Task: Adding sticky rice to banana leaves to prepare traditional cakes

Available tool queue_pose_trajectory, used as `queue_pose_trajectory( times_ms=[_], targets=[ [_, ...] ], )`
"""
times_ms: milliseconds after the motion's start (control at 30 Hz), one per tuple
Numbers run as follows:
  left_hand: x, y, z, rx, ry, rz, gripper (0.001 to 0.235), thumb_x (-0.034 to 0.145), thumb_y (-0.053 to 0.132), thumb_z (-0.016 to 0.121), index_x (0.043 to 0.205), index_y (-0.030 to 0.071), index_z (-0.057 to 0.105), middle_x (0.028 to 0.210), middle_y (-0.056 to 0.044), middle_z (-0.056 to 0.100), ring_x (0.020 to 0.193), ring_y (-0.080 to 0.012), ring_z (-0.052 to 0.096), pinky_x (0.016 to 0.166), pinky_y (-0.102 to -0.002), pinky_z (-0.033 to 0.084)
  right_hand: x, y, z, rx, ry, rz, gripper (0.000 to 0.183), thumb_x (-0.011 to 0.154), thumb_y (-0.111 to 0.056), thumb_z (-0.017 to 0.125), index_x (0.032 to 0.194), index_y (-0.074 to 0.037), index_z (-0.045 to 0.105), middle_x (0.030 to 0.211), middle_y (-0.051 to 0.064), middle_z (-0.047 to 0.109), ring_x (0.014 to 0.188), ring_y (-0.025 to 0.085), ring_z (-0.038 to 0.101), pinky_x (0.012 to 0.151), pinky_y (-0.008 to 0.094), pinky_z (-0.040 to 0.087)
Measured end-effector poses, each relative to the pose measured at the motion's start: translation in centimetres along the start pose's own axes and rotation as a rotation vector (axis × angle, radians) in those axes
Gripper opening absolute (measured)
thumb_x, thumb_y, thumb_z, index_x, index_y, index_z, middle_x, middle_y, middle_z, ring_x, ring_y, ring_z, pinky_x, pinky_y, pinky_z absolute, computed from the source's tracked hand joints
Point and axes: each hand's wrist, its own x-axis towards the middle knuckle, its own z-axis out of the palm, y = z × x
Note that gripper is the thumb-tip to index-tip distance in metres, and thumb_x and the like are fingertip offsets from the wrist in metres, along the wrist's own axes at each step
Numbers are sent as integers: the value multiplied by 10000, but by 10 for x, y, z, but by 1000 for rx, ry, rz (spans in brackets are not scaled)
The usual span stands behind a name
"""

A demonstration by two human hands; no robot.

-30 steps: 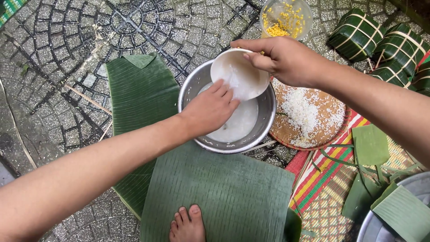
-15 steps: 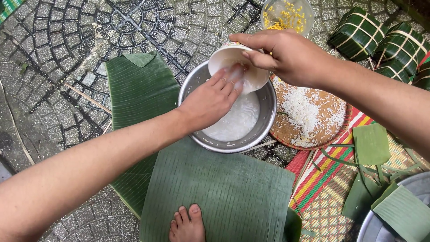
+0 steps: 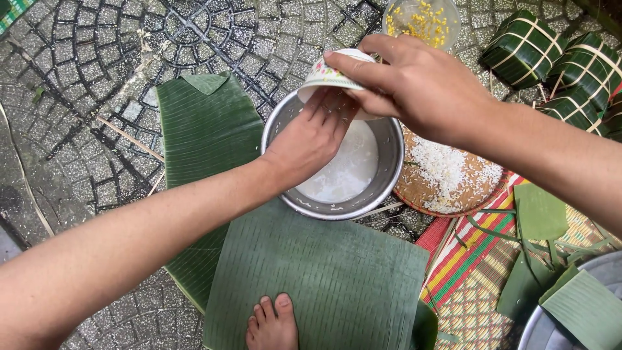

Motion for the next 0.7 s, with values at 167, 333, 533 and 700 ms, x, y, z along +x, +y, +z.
queue_pose_trajectory(
  times_ms=[167, 333, 533, 700],
  targets=[
    [-9, 9, 18, 10, -46, -31, 516, 1011, 181, 540, 1452, -86, 549, 1315, -272, 649, 1194, -389, 623, 1143, -508, 435, -5, -21, -2, -170, -23, 26, 574, 1020, -344, 668, 1571, -186, 639, 1393, 207, 622, 1025, 370, 666, 845, 439, 577],
    [-20, 25, 37, 42, -171, -28, 601, 1007, 165, 537, 1540, -98, 448, 1480, -331, 548, 1377, -484, 539, 1221, -620, 358, -13, -38, 4, -326, -50, 44, 638, 975, -390, 667, 1589, -241, 580, 1394, 184, 570, 1024, 304, 628, 740, 345, 624],
    [-29, 45, 50, 44, -190, -6, 681, 937, 167, 571, 1558, -83, 445, 1537, -319, 513, 1442, -477, 484, 1260, -629, 301, -25, -51, 12, -331, -62, 76, 669, 950, -393, 691, 1586, -256, 540, 1420, 230, 564, 1042, 321, 630, 582, 317, 625],
    [-34, 61, 60, -29, -156, -10, 671, 901, 169, 577, 1520, -75, 496, 1518, -319, 533, 1409, -485, 509, 1218, -644, 347, -36, -58, 22, -262, -151, 133, 638, 1015, -372, 605, 1622, -232, 466, 1437, 302, 545, 1022, 348, 626, 541, 315, 647]
  ],
)
